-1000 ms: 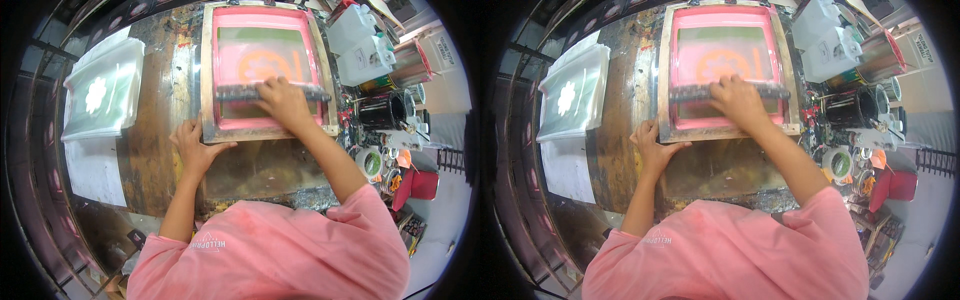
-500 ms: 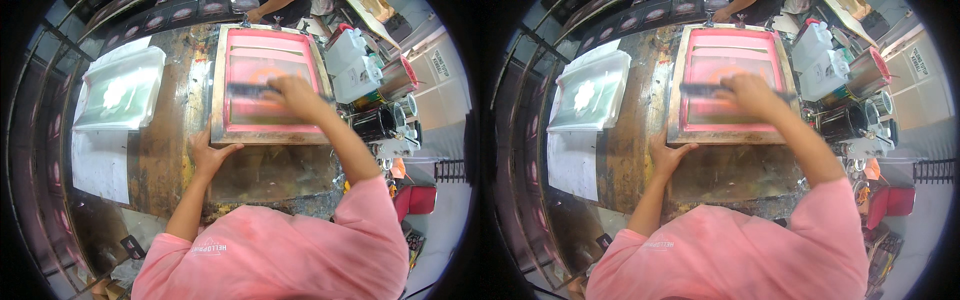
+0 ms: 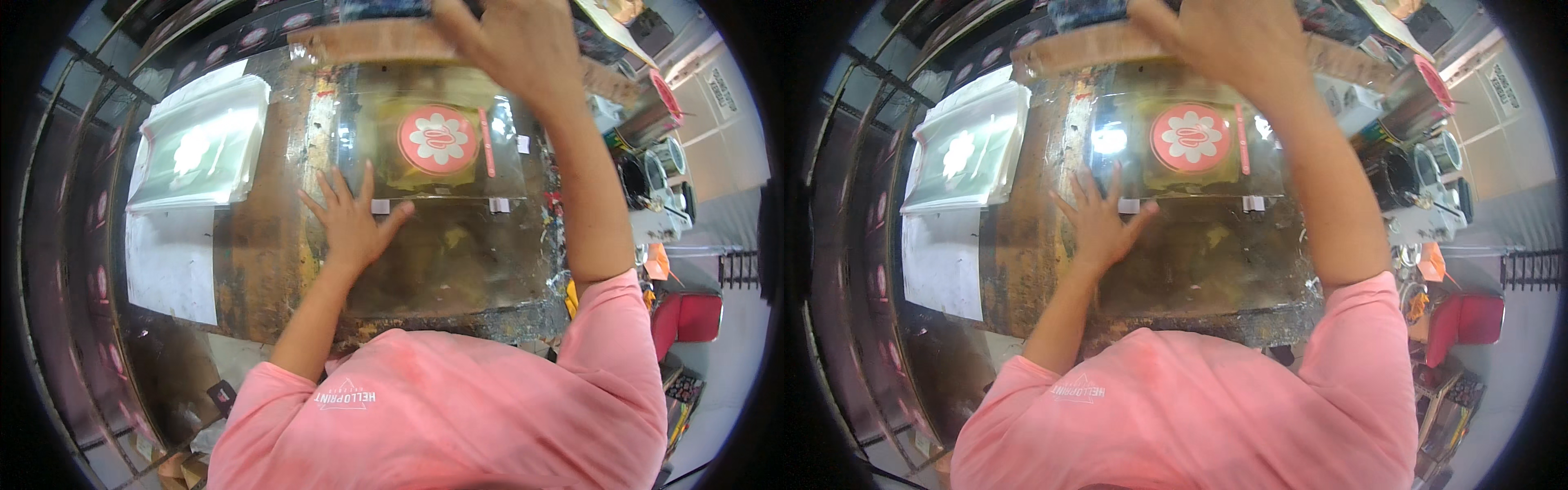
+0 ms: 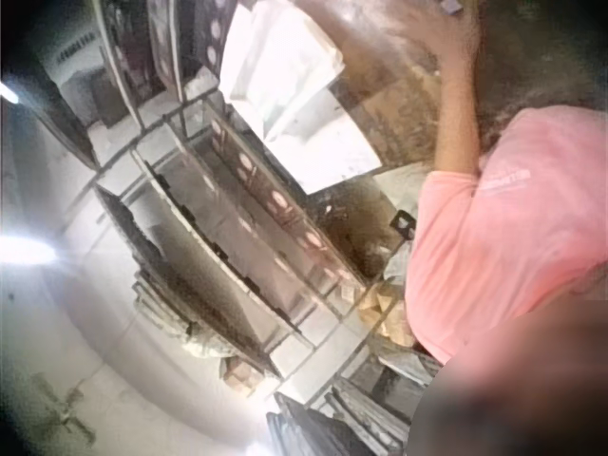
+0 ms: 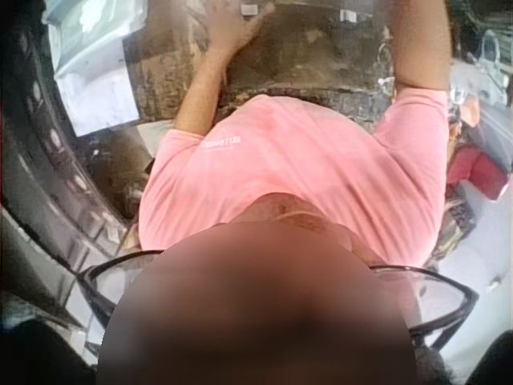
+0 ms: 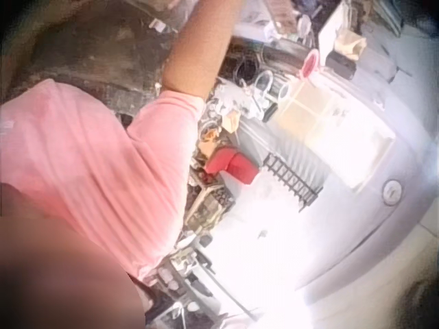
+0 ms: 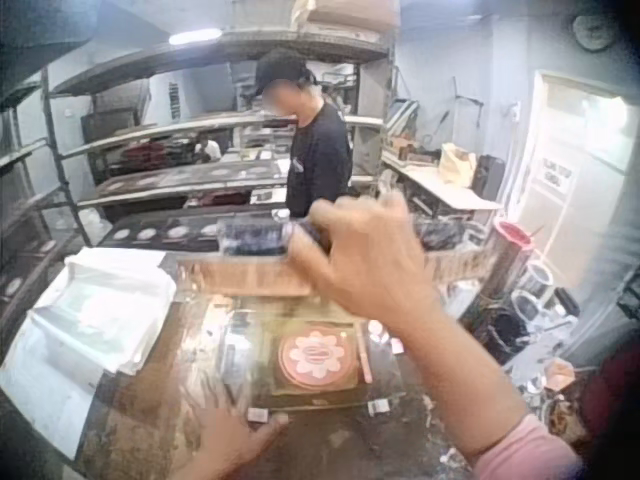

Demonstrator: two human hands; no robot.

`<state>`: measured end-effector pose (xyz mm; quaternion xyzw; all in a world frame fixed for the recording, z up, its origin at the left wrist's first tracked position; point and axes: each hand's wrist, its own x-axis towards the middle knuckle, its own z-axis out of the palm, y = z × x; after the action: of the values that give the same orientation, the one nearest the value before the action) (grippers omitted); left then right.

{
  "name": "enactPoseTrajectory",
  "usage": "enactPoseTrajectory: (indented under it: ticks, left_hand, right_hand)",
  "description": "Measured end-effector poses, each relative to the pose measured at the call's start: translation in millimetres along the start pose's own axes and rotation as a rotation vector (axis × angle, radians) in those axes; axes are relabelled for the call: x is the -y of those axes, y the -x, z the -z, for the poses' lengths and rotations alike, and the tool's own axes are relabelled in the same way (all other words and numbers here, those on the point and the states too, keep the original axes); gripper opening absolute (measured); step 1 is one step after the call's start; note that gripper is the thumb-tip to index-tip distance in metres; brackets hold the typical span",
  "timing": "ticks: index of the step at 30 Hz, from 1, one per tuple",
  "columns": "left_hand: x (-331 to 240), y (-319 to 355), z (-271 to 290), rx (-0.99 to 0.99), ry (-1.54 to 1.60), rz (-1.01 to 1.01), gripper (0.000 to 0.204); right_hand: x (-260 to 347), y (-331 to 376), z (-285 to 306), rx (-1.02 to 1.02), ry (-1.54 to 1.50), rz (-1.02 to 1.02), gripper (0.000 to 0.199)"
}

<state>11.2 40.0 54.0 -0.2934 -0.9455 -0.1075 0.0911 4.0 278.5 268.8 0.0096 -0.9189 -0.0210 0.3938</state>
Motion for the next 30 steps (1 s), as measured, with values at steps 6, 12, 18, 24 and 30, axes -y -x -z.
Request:
enactPoseTrajectory:
  ticks: [6, 12, 18, 24, 30]
  left_hand:
    - [4, -24, -20, -0.126, 0.405, -0.03, 0.093]
    - [69, -94, 48, -0.397, 0.557, 0.14, 0.048]
    - [259, -117, 88, -0.407, 0.247, 0.195, 0.048]
    - [349, -106, 85, -0.128, -0.118, 0.373, 0.073]
    - [284, -15, 88, 0.075, -0.16, 0.148, 0.059]
  right_hand:
    - [-1, -49, 3, -0.021, -0.209, -0.117, 0.053]
    - [10, -53, -1, -0.163, -0.077, -0.029, 0.05]
    - [10, -46, -6, -0.15, -0.068, -0.077, 0.049]
    - [-8, -42, -8, -0.074, -0.146, -0.037, 0.045]
    - [-21, -27, -10, 0.01, -0.014, -0.082, 0.061]
